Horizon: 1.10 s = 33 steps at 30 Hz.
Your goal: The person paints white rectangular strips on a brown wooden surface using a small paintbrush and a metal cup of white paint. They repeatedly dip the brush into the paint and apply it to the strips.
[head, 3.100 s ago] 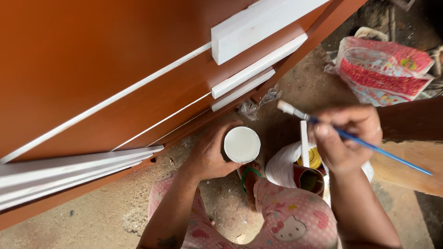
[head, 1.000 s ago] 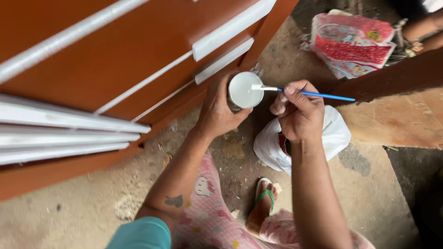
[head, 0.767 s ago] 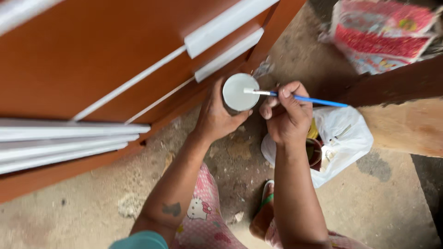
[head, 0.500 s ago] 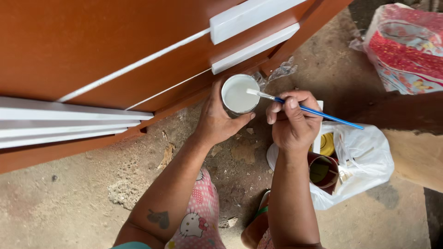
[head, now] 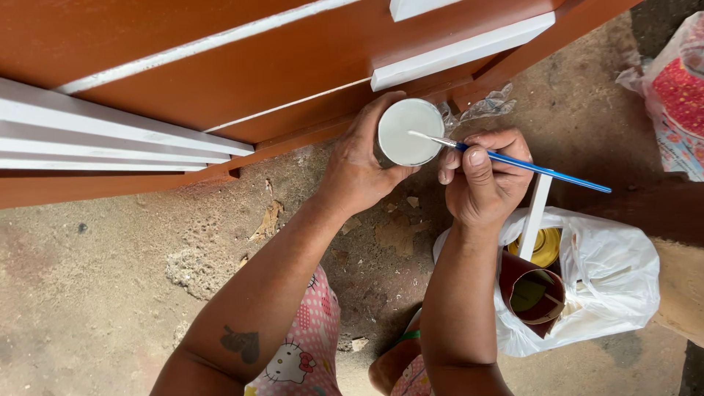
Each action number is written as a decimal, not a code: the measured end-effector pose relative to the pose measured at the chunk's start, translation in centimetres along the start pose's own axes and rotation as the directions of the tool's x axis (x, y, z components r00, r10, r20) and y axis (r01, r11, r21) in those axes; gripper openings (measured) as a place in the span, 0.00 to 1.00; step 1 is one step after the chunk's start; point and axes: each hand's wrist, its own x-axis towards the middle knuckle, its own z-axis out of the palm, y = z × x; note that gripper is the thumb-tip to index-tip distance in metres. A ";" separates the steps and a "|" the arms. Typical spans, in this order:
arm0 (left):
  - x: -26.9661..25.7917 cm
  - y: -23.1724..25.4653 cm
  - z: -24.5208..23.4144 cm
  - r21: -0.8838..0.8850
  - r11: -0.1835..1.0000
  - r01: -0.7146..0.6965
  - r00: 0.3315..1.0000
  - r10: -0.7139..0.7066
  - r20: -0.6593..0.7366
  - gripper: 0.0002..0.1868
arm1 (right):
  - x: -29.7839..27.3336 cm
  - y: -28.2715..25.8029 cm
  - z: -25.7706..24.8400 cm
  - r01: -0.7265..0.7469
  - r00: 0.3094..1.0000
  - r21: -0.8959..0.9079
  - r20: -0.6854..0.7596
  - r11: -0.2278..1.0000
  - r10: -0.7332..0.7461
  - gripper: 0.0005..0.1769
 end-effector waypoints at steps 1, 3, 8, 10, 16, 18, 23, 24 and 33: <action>-0.1 -0.1 0.1 -0.004 1.000 0.008 1.000 -0.008 -0.005 0.49 | -0.1 0.2 -0.1 0.000 1.000 0.002 0.010 1.000 0.000 0.09; -0.1 -0.2 0.2 -0.010 1.000 0.016 1.000 -0.016 -0.019 0.50 | 0.0 0.6 -0.4 0.009 0.999 0.011 0.043 1.000 -0.009 0.09; 0.1 -0.5 0.4 0.059 0.998 -0.018 0.999 0.020 -0.036 0.51 | 0.2 1.3 -1.0 0.075 0.995 -0.010 0.062 0.997 -0.074 0.10; 0.2 -0.6 0.7 0.061 0.998 -0.004 1.000 0.006 -0.028 0.51 | 0.0 1.4 -1.2 0.115 0.991 -0.086 0.073 0.990 -0.109 0.12; 0.6 -0.9 1.4 0.042 0.998 0.050 0.999 -0.050 -0.001 0.52 | 0.1 1.8 -1.4 0.131 0.987 -0.075 0.104 0.989 -0.123 0.12; 0.5 -1.1 1.4 0.027 0.999 0.042 0.999 -0.042 -0.012 0.51 | 0.1 1.9 -1.2 0.118 0.988 -0.030 0.098 0.993 -0.115 0.12; 0.6 -1.2 1.2 0.013 0.997 0.073 0.997 -0.073 -0.028 0.52 | 0.4 2.3 -0.8 0.133 0.990 -0.004 0.056 0.991 -0.132 0.12; 0.4 -1.2 1.2 0.002 0.996 0.085 0.996 -0.085 -0.030 0.51 | 0.3 2.3 -0.8 0.136 0.988 0.001 0.071 0.991 -0.136 0.11; 0.3 -1.8 0.9 0.058 0.995 0.084 0.996 -0.083 -0.019 0.52 | 1.0 2.9 -0.6 0.160 0.986 0.046 0.040 0.986 -0.161 0.10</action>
